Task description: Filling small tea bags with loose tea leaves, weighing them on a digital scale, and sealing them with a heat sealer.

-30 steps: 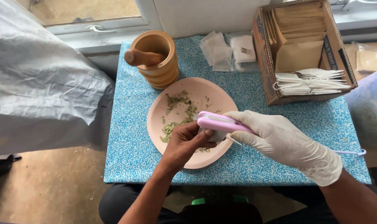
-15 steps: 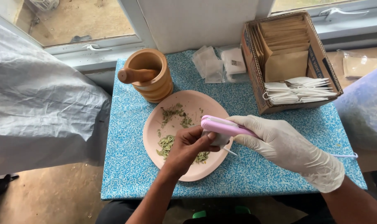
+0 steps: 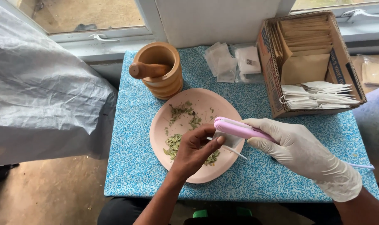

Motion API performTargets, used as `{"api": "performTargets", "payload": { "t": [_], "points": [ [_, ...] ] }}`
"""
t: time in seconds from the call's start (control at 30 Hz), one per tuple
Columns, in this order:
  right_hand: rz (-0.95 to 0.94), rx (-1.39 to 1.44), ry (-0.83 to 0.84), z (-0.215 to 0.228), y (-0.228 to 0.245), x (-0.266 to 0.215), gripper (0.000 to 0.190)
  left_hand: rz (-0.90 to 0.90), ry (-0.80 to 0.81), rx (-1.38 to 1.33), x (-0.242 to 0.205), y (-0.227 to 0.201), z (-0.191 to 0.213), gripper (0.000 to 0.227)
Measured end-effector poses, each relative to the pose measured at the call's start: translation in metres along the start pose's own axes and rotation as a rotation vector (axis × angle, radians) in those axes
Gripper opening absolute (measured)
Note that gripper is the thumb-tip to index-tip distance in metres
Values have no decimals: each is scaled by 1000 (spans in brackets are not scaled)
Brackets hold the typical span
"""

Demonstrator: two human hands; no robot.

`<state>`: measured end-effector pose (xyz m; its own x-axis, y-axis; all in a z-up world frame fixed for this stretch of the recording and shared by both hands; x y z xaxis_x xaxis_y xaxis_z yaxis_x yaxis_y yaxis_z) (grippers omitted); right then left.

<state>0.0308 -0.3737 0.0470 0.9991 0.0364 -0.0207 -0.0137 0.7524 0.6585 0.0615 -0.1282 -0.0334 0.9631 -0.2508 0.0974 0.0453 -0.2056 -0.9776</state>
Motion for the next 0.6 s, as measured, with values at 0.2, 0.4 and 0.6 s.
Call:
{"api": "performTargets", "payload": {
  "t": [0.2,0.4,0.6],
  "points": [
    [-30,5,3,1,-1,-3,52,-2,25,69,0,0,5,36],
    [-45,115,21,-2,-3,-3,51,-21,59,-26,-5,8,-5,30],
    [-206,230,83,1,-3,-4,53,33,78,96,-7,2,1,21]
  ]
}}
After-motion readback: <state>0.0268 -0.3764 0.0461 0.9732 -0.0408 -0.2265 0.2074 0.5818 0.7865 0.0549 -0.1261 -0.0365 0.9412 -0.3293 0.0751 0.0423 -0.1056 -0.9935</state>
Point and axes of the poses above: each hand's wrist, its own x-axis towards the middle knuckle, its own z-axis out of the back of the hand, y = z × x, the point moved 3 cm from there along x, towards the middle knuckle, and after that the axes turned 13 degrees about -y, right-handed, at the moved point
